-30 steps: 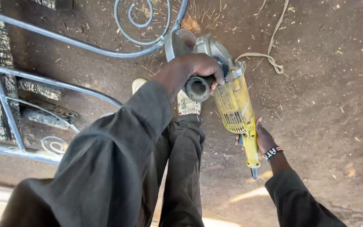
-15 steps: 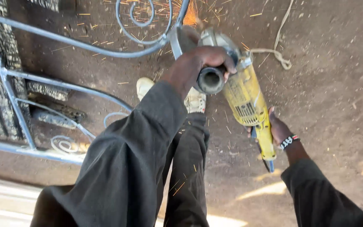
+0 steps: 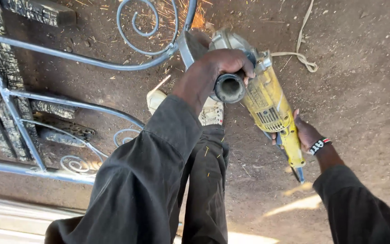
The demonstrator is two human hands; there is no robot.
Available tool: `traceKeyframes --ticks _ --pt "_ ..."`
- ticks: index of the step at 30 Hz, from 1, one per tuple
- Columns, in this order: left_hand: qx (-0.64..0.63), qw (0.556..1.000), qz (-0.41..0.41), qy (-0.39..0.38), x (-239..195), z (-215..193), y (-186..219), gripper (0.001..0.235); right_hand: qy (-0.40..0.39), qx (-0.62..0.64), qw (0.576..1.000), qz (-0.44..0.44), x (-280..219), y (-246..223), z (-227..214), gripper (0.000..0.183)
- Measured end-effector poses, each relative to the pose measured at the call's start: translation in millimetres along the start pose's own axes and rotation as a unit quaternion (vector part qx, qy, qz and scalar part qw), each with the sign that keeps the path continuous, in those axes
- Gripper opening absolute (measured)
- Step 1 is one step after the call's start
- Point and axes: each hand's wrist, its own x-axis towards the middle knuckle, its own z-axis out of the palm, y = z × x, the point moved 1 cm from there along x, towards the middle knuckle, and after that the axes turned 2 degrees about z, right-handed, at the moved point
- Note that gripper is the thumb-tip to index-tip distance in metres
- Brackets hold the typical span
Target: Using an angle grinder to smooth the welds and surfaces of a decorative metal gate.
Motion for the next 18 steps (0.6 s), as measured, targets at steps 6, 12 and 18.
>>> traceKeyframes --ticks 6,12,18 --pt "-0.047 0.999 0.016 0.016 -43.4 4.6 4.7 0.015 0.022 -0.052 0.998 -0.012 6.2 -12.0 -37.4 0.099" --pt "-0.193 0.976 -0.069 0.07 -55.7 16.4 43.8 0.012 -0.037 0.002 0.998 0.057 4.2 -41.2 -66.2 0.101" --pt "-0.304 0.94 -0.126 0.087 -86.8 32.3 35.0 0.027 -0.054 0.07 0.995 0.05 -8.2 0.4 7.4 0.101"
